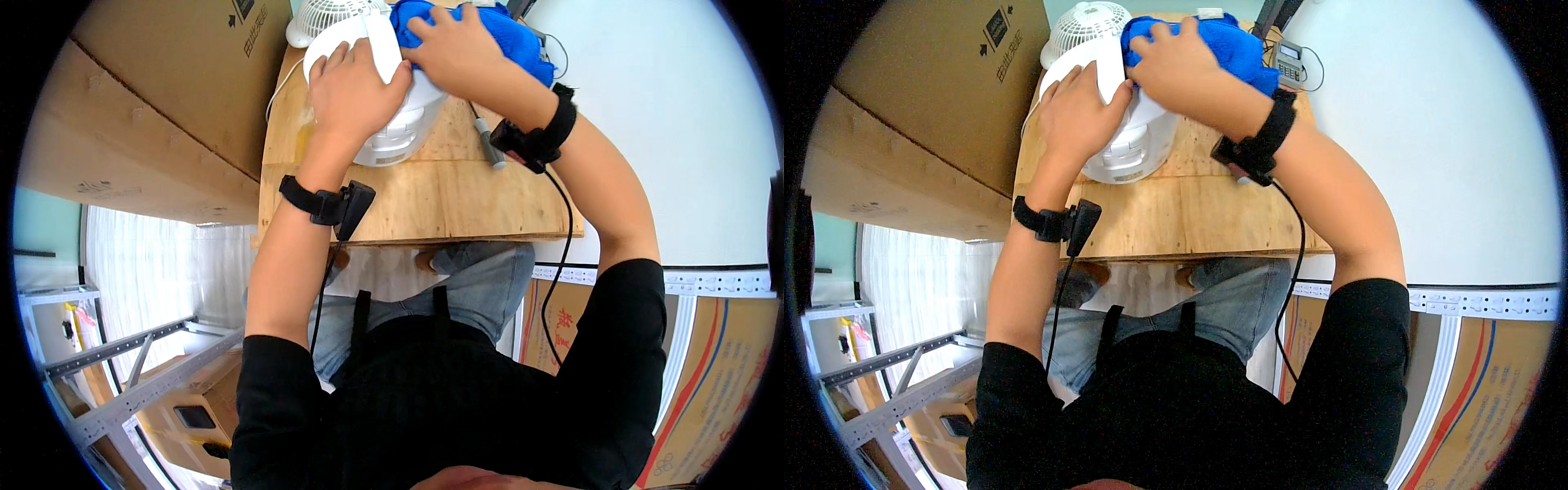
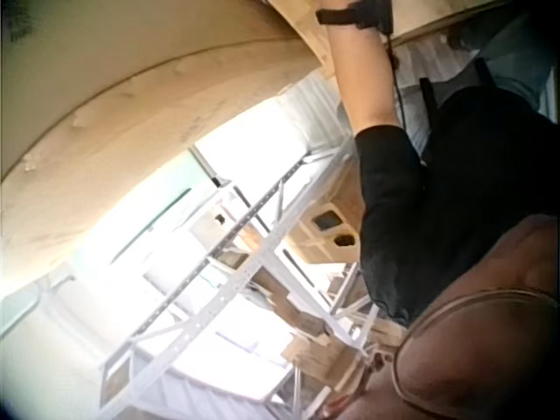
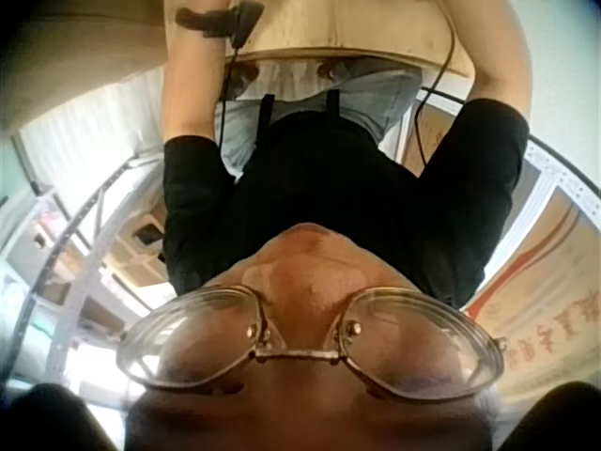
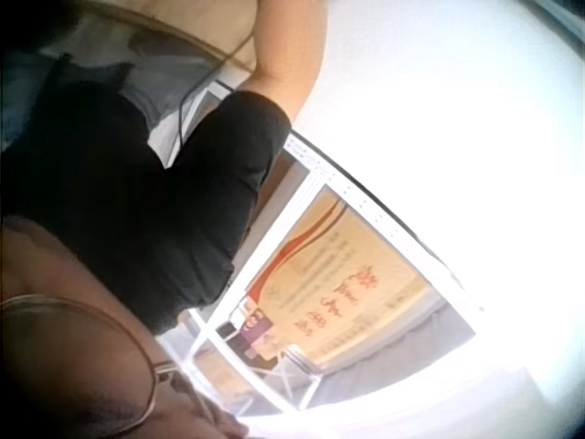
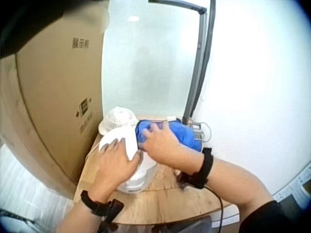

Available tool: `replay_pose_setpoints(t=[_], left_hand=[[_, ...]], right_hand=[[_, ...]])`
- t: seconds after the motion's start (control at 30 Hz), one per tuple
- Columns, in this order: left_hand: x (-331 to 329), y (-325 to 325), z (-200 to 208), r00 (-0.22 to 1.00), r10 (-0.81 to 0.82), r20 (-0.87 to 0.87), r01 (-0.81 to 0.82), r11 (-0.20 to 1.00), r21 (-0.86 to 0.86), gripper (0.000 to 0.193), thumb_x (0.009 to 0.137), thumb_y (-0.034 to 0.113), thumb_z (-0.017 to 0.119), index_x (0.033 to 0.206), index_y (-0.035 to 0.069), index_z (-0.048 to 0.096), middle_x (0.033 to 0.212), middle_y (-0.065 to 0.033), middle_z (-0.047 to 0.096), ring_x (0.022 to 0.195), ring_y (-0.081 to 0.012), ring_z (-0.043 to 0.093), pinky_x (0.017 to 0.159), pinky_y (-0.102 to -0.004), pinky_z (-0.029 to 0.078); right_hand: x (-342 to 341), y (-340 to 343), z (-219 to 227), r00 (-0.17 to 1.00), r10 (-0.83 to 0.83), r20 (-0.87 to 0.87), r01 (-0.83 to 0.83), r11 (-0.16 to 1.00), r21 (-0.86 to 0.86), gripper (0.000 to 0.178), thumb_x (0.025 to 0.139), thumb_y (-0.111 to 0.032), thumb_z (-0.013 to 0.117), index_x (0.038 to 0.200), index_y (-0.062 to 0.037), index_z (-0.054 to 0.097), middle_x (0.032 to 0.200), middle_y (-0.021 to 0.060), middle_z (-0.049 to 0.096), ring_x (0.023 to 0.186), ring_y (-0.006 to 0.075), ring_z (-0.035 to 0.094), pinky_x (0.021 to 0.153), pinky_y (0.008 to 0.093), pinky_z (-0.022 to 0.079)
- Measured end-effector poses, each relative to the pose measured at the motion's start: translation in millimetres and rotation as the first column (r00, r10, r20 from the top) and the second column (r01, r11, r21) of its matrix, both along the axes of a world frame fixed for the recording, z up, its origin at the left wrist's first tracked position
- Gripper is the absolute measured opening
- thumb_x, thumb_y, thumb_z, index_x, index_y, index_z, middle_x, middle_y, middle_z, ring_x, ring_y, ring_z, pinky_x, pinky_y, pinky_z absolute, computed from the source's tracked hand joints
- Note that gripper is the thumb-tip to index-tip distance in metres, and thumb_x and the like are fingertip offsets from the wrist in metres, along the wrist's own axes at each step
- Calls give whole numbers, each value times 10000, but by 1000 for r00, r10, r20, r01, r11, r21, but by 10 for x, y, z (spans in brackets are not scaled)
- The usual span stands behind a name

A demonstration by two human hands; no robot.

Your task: The person uses a screwdriver to fasten screws into the lid of a white bucket-like appliance. They then wipe the lid with a blue cloth and place a white plastic cover on top, securing it by hand.

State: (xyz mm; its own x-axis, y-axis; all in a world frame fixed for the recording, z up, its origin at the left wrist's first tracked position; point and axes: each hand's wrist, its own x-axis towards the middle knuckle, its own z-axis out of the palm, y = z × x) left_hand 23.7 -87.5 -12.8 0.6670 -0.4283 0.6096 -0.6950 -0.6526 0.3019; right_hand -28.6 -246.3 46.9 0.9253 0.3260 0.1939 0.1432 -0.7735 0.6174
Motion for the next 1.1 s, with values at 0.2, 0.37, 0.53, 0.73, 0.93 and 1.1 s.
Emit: replay_pose_setpoints(t=[0.2,0.37,0.53,0.73,0.93,1.1], left_hand=[[17,-9,-53,1000,-11,20,11,1000,-7,589,876,520,544,1203,37,622,1152,-214,665,1213,-373,554,1050,-486,348],[17,-2,7,999,-41,-21,41,999,20,598,880,527,539,1214,38,619,1152,-218,663,1213,-374,554,1050,-486,348],[11,17,12,999,-32,11,32,999,-31,603,888,526,539,1211,23,616,1158,-209,662,1192,-366,566,1050,-467,353],[23,4,-12,1000,-4,-16,3,995,-98,568,918,491,524,1201,7,612,1129,-184,667,1077,-351,609,1025,-435,380],[8,22,18,999,-32,-30,29,995,-90,534,933,453,515,1198,-2,606,1112,-171,667,1058,-346,609,1014,-436,387],[22,1,-28,1000,0,31,2,998,-63,533,937,444,505,1197,-11,605,1118,-204,664,1086,-344,602,1017,-443,382]], right_hand=[[338,-16,217,987,-117,-108,115,993,-27,224,837,-208,602,981,-115,746,1082,119,658,1017,315,617,809,551,460],[302,-40,288,986,-92,-138,98,994,41,234,877,-214,571,1035,-173,739,1144,132,626,1088,332,594,876,588,451],[160,-62,252,995,58,-83,-58,998,4,212,873,-234,563,960,-177,748,1132,110,620,1130,334,558,892,600,435],[-152,-54,267,940,340,-10,-339,939,59,183,839,-220,577,926,-216,738,985,65,570,972,274,525,829,515,429],[-325,-105,366,933,346,-100,-341,938,61,289,799,-154,609,1043,-269,713,1049,67,547,992,289,526,813,514,440],[-192,-130,313,955,274,-112,-273,962,32,301,830,-180,592,1081,-292,715,1060,63,561,1019,298,541,827,538,446]])
